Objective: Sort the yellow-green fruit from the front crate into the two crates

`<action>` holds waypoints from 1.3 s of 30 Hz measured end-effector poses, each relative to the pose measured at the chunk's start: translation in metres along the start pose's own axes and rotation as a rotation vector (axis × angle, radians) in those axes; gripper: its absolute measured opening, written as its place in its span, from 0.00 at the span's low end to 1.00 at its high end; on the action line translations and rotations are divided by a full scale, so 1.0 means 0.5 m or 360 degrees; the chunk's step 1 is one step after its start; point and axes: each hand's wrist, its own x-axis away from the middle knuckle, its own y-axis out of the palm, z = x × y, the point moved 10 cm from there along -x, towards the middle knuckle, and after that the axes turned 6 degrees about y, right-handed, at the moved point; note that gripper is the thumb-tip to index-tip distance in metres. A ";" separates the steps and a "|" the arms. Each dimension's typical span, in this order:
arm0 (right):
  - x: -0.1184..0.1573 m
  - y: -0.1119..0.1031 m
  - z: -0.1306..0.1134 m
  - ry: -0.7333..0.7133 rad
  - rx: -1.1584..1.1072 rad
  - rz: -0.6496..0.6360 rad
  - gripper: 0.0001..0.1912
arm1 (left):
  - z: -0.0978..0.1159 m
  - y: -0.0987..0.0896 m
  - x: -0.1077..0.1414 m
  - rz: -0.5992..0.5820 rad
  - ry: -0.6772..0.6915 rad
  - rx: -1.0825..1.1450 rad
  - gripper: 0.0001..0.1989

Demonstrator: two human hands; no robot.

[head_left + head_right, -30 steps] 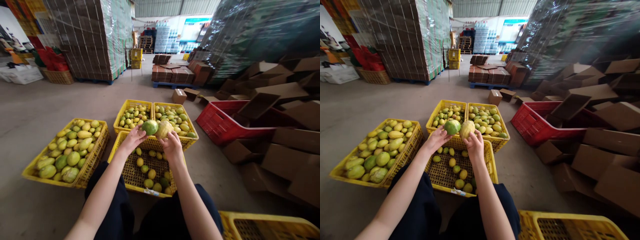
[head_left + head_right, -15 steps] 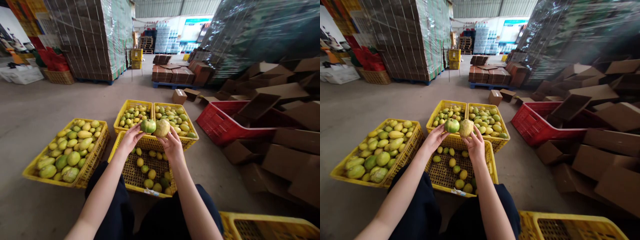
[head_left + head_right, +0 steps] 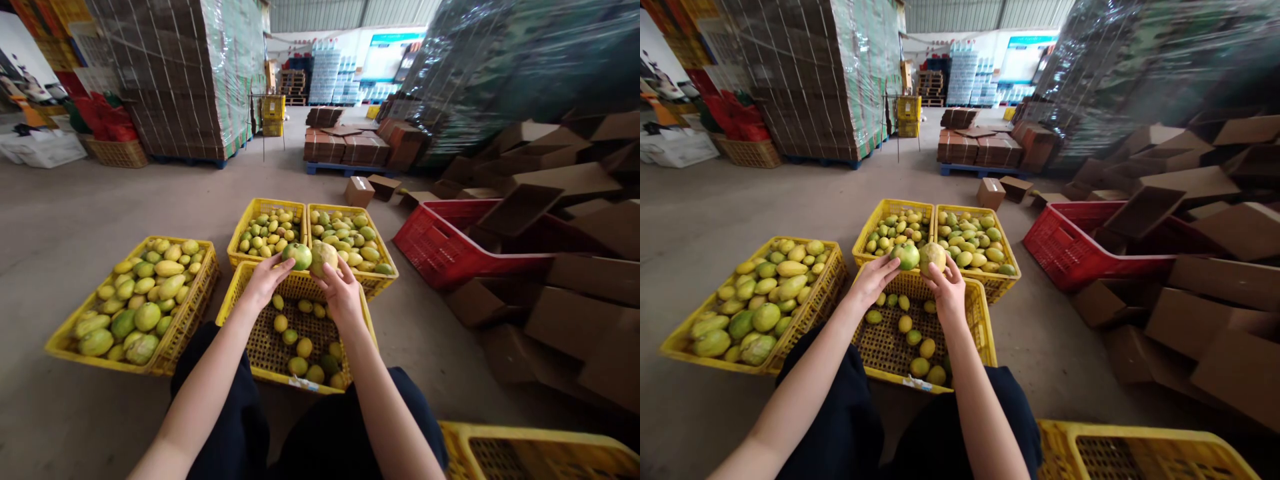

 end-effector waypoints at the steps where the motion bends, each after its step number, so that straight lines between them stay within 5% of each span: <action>1: 0.000 -0.001 0.000 0.0007 0.0011 0.0004 0.24 | 0.000 -0.004 -0.001 0.0025 -0.0001 0.0023 0.12; 21: 0.002 0.022 0.007 0.0140 0.0109 -0.0174 0.16 | -0.003 -0.059 -0.011 0.0359 0.0024 0.0156 0.11; 39: 0.009 0.028 0.005 0.0143 0.0137 -0.0165 0.18 | 0.012 -0.026 -0.007 0.0140 0.0019 0.0078 0.12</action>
